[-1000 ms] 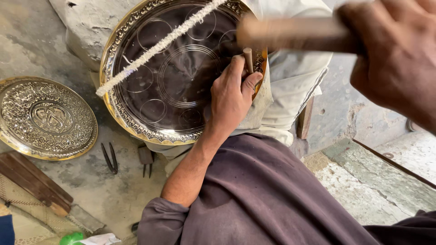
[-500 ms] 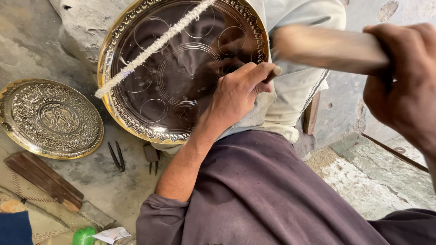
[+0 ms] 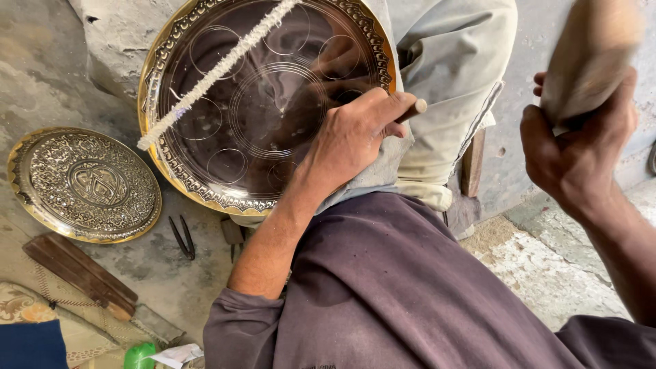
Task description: The person sits on the floor with a large brass tray on their lap and hammers a punch against the tray's surface with a wooden mallet, working the design around the rim. A second finished embossed tray rests on the floor beside them, and they reposition the punch repeatedly as they work.
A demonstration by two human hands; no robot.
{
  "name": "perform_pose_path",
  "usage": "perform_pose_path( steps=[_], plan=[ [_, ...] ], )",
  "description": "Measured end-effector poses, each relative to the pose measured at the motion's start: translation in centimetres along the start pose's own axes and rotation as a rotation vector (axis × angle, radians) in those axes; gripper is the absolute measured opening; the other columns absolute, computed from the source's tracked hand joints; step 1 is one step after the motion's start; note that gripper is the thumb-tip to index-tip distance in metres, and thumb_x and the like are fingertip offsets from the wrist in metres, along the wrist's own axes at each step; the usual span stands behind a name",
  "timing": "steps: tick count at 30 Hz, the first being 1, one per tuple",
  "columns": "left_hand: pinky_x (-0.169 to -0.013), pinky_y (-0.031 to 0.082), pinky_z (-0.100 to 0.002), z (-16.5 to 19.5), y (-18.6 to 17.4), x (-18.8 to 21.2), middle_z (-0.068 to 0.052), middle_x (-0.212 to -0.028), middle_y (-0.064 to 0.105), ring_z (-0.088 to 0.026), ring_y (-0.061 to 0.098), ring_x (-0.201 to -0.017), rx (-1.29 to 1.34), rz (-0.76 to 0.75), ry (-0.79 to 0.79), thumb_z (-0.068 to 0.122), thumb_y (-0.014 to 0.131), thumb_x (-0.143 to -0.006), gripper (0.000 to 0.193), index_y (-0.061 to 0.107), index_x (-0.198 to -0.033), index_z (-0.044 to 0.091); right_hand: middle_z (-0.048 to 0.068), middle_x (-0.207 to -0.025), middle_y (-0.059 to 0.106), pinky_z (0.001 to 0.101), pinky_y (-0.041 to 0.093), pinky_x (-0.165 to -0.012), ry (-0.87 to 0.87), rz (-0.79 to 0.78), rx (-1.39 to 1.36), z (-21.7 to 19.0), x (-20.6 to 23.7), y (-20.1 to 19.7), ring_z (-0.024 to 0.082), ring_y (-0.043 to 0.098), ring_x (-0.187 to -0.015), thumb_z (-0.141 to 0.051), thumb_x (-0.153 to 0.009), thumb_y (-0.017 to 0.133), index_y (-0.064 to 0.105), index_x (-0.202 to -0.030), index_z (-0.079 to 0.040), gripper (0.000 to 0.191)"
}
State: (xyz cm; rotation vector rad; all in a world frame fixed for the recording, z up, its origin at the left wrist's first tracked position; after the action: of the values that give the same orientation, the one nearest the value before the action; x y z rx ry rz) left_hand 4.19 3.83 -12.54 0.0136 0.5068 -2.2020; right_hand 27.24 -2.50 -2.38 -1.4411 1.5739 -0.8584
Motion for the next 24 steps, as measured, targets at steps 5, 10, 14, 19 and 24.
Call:
perform_pose_path(
  steps=[5,10,14,19,24],
  plan=[
    [-0.065,0.062,-0.032,-0.1,0.4,-0.2,0.001,-0.092,0.065,-0.016,0.072,-0.077,-0.037,-0.025,0.01,0.005,0.073,-0.096,0.043,0.057,-0.131,0.024,0.013,-0.09,0.066,0.041,0.053,-0.066,-0.284,0.075,0.31,-2.2,-1.2,0.2,0.024,0.061,-0.075,0.006,-0.087,0.066,0.058,-0.117,-0.001,0.031],
    [-0.061,0.059,-0.035,-0.5,0.2,-0.1,-0.002,-0.085,0.061,-0.018,0.068,-0.071,-0.103,-0.006,-0.005,0.01,0.078,-0.094,0.042,0.058,-0.129,0.024,0.007,-0.081,0.07,0.0391,0.053,-0.063,-0.464,0.096,0.785,-3.4,-1.2,1.3,0.02,0.06,-0.066,-0.001,-0.086,0.075,0.067,-0.114,-0.008,0.031],
    [-0.065,0.061,-0.033,-0.7,0.3,0.3,0.0,-0.089,0.063,-0.015,0.072,-0.078,-0.044,-0.007,-0.011,0.004,0.075,-0.095,0.043,0.058,-0.129,0.024,0.013,-0.103,0.066,0.0339,0.058,-0.075,-0.208,0.03,0.082,-1.5,-0.8,0.6,0.022,0.068,-0.093,0.008,-0.094,0.059,0.047,-0.128,0.002,0.037],
    [-0.068,0.065,-0.028,-1.1,0.5,0.2,0.001,-0.092,0.065,-0.013,0.074,-0.081,-0.013,-0.002,-0.002,-0.003,0.069,-0.095,0.048,0.058,-0.134,0.022,0.028,-0.105,0.065,0.0379,0.057,-0.072,-0.322,0.068,0.119,-0.9,-0.5,0.7,0.03,0.068,-0.091,0.017,-0.1,0.065,0.048,-0.14,0.007,0.044],
    [-0.068,0.063,-0.031,-1.1,-0.2,0.3,-0.002,-0.09,0.066,-0.016,0.073,-0.079,-0.027,0.018,-0.048,0.002,0.074,-0.093,0.044,0.06,-0.13,0.021,0.017,-0.089,0.067,0.0378,0.054,-0.062,-0.268,-0.024,0.353,-1.4,-1.3,1.2,0.025,0.065,-0.072,0.011,-0.084,0.065,0.055,-0.123,0.002,0.041]
  ],
)
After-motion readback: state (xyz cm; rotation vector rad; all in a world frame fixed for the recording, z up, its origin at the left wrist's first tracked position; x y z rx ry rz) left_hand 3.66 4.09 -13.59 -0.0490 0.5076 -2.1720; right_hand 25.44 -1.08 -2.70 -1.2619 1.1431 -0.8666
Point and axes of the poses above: each hand's wrist, its own x-axis away from the middle knuckle, its own y-axis out of the palm, z = x × y, the point moved 7 cm from there along -x, towards the middle knuckle
